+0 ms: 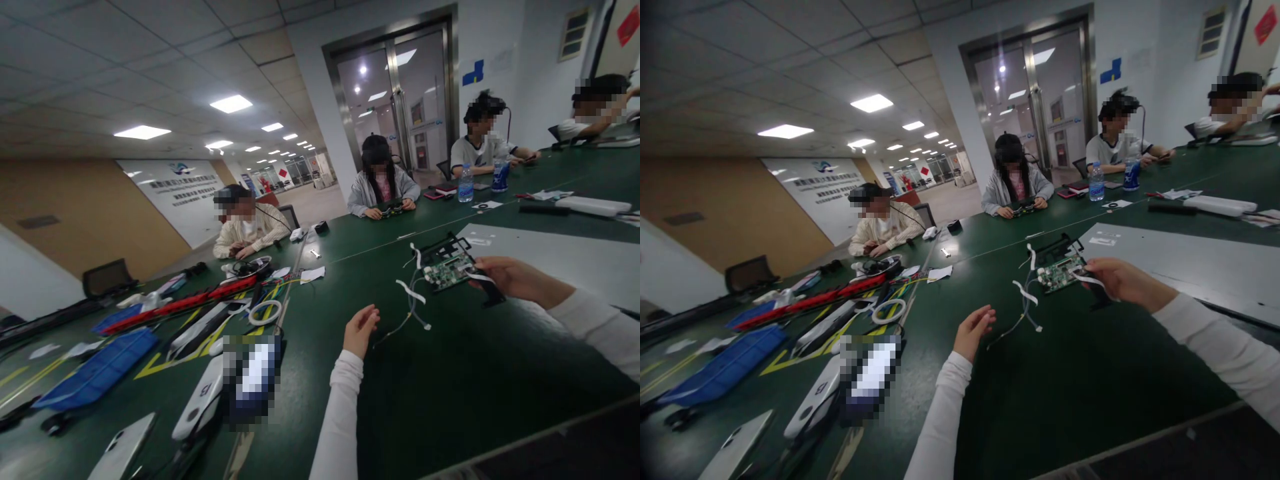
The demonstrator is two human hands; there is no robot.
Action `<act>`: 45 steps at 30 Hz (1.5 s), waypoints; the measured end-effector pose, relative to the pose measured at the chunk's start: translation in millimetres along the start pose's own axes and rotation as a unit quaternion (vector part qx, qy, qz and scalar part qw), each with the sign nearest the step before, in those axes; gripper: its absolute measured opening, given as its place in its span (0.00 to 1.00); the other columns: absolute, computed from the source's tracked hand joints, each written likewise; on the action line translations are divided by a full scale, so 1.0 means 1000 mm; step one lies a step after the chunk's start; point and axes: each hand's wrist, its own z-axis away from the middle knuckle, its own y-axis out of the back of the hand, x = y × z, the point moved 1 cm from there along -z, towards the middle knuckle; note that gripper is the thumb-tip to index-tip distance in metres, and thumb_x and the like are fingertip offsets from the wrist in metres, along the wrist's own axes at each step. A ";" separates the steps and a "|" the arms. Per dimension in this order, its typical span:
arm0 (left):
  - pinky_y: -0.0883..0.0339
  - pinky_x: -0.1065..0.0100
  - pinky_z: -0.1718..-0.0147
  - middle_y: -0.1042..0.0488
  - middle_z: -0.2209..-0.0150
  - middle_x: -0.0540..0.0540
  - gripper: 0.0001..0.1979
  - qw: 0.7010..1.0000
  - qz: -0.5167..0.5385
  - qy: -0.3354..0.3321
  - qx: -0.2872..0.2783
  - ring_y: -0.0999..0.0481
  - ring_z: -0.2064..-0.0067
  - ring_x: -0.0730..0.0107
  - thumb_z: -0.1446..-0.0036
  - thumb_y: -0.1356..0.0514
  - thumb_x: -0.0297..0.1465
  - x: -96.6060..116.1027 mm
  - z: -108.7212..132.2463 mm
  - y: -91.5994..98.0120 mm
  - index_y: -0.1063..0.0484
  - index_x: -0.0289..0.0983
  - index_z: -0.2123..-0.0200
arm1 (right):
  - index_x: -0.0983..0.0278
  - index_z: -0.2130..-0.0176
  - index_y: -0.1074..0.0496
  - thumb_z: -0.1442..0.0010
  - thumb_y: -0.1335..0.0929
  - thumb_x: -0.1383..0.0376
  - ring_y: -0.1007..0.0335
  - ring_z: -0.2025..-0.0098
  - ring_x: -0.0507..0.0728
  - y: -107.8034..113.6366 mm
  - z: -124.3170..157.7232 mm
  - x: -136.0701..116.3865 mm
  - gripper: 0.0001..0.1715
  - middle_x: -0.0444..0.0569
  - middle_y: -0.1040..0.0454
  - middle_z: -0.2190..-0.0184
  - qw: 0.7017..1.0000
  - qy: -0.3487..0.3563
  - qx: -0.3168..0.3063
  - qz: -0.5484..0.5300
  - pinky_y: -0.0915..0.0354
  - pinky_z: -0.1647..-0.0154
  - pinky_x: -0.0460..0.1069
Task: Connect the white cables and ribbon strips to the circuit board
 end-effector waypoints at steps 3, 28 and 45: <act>0.33 0.67 0.63 0.29 0.56 0.38 0.17 0.983 0.163 0.076 -0.035 0.28 0.58 0.66 0.49 0.42 0.33 0.000 0.002 -0.001 0.35 0.34 0.55 | 0.63 0.65 0.33 0.50 0.34 0.71 0.31 0.64 0.53 -0.021 -0.020 0.021 0.09 0.44 0.28 0.68 0.997 -0.043 -0.060 0.002 0.33 0.61 0.47; 0.38 0.74 0.74 0.28 0.72 0.48 0.18 0.931 0.248 0.026 0.265 0.29 0.73 0.76 0.68 0.33 0.34 -0.005 -0.004 0.044 0.30 0.35 0.69 | 0.63 0.61 0.34 0.51 0.32 0.63 0.32 0.60 0.53 -0.031 -0.064 0.109 0.15 0.46 0.30 0.62 0.980 -0.172 -0.104 0.007 0.35 0.63 0.47; 0.37 0.71 0.64 0.28 0.67 0.44 0.13 0.833 -0.497 0.047 0.240 0.29 0.66 0.71 0.51 0.47 0.22 -0.019 0.001 0.073 0.27 0.37 0.63 | 0.63 0.63 0.33 0.51 0.32 0.61 0.34 0.57 0.55 -0.038 -0.053 0.108 0.14 0.47 0.31 0.60 0.976 -0.168 -0.127 0.056 0.36 0.56 0.48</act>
